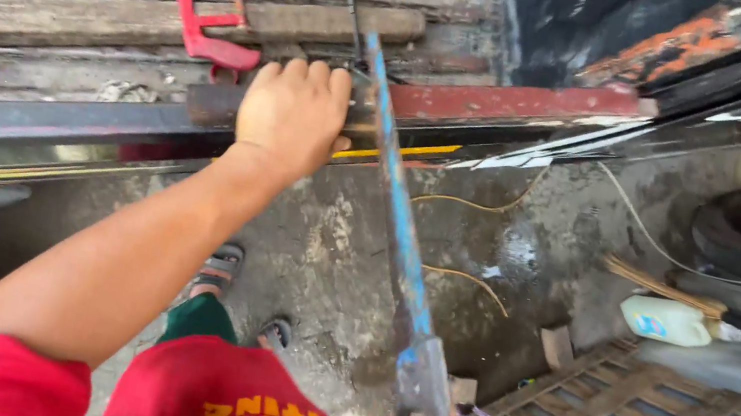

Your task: Sawing a metal frame and using tools on the back of a pickup truck.

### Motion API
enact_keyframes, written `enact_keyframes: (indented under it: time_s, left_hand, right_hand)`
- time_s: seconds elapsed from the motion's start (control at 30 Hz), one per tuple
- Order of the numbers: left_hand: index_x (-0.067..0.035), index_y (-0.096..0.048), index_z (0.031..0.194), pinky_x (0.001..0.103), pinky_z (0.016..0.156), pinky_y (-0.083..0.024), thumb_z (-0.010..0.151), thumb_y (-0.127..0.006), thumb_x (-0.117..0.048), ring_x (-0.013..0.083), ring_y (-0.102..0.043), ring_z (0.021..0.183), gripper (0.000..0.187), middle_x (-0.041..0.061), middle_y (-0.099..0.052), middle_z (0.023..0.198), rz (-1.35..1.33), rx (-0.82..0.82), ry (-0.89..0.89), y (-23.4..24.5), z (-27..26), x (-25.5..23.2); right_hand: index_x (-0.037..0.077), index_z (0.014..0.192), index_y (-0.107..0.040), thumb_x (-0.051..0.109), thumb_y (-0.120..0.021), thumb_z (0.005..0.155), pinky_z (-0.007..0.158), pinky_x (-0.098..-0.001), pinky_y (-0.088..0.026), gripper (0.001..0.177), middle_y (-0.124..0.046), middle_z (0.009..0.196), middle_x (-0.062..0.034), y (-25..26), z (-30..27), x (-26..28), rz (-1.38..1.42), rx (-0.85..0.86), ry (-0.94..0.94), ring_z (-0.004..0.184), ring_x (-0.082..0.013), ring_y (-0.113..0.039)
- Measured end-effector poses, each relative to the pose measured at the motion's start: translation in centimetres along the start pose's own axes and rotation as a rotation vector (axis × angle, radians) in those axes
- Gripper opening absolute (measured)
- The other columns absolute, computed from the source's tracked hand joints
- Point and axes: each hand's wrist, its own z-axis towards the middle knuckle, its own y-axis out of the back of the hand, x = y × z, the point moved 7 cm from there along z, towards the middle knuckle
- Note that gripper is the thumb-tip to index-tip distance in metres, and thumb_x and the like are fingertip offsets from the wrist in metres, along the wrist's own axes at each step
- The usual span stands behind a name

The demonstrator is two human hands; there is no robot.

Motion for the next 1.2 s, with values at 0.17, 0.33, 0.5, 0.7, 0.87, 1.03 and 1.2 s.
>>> enact_keyframes:
  time_s: [0.17,0.33,0.5,0.7,0.87,1.03,1.2]
  left_hand:
    - [-0.007,-0.059,0.102,0.044,0.079,-0.05,0.069,-0.086,-0.052,0.0293,-0.065,0.094,0.062,0.009,-0.065,0.096,0.008,-0.019,-0.022,0.5,0.1,-0.1]
    - [-0.007,-0.059,0.102,0.044,0.079,-0.05,0.067,-0.086,-0.054,0.0296,-0.065,0.095,0.065,0.009,-0.065,0.096,0.021,-0.03,-0.02,0.3,-0.7,-0.4]
    - [-0.007,-0.059,0.103,0.044,0.08,-0.05,0.067,-0.086,-0.053,0.0295,-0.065,0.096,0.065,0.009,-0.066,0.097,0.017,-0.013,-0.01,0.4,0.3,0.0]
    - [-0.007,-0.059,0.103,0.044,0.08,-0.05,0.068,-0.086,-0.052,0.0296,-0.065,0.096,0.064,0.009,-0.066,0.097,0.006,-0.007,0.004,0.4,0.2,0.1]
    - [-0.007,-0.059,0.104,0.044,0.082,-0.05,0.068,-0.087,-0.053,0.03,-0.065,0.098,0.065,0.01,-0.067,0.099,0.008,-0.026,-0.004,0.5,0.2,-0.4]
    - [-0.007,-0.059,0.103,0.045,0.082,-0.05,0.067,-0.087,-0.053,0.0293,-0.065,0.098,0.065,0.009,-0.067,0.099,0.025,-0.02,-0.011,0.9,0.4,-0.3]
    - [-0.007,-0.059,0.104,0.044,0.083,-0.05,0.069,-0.086,-0.054,0.0291,-0.065,0.098,0.064,0.009,-0.067,0.099,0.039,-0.005,-0.005,0.7,0.9,0.1]
  right_hand:
    - [0.005,0.145,-0.059,0.025,-0.066,0.092,0.058,-0.0279,-0.046,0.057,-0.057,0.075,0.0032,-10.1,11.8,11.3,-0.189,0.111,0.215,0.066,-0.0079,-0.05]
    - [0.003,0.15,-0.051,0.022,-0.066,0.095,0.066,-0.0284,-0.049,0.06,-0.059,0.082,0.0016,-9.9,9.3,9.4,-0.197,0.097,0.342,0.072,-0.0091,-0.053]
    - [-0.005,0.147,-0.053,0.01,-0.064,0.09,0.068,-0.0218,-0.047,0.06,-0.065,0.083,-0.0019,-1.2,-0.7,0.8,-0.089,0.068,0.196,0.073,-0.0056,-0.057]
    - [0.004,0.145,-0.06,0.02,-0.065,0.093,0.054,-0.0264,-0.044,0.055,-0.059,0.076,-0.0024,-9.0,10.3,4.6,-0.086,0.107,0.093,0.062,-0.0073,-0.051]
    - [0.005,0.147,-0.055,0.016,-0.063,0.096,0.064,-0.0256,-0.047,0.053,-0.057,0.082,0.0037,-11.1,12.0,9.4,-0.055,0.147,0.418,0.071,-0.0069,-0.051]
    - [-0.004,0.144,-0.055,0.018,-0.064,0.094,0.063,-0.0243,-0.049,0.056,-0.063,0.074,-0.0007,-2.5,0.4,1.8,-0.162,0.141,0.281,0.067,-0.0071,-0.059]
    - [0.0,0.144,-0.054,0.025,-0.063,0.09,0.054,-0.0258,-0.05,0.06,-0.07,0.076,-0.0043,-5.7,6.9,1.6,-0.083,0.137,0.207,0.064,-0.0088,-0.064]
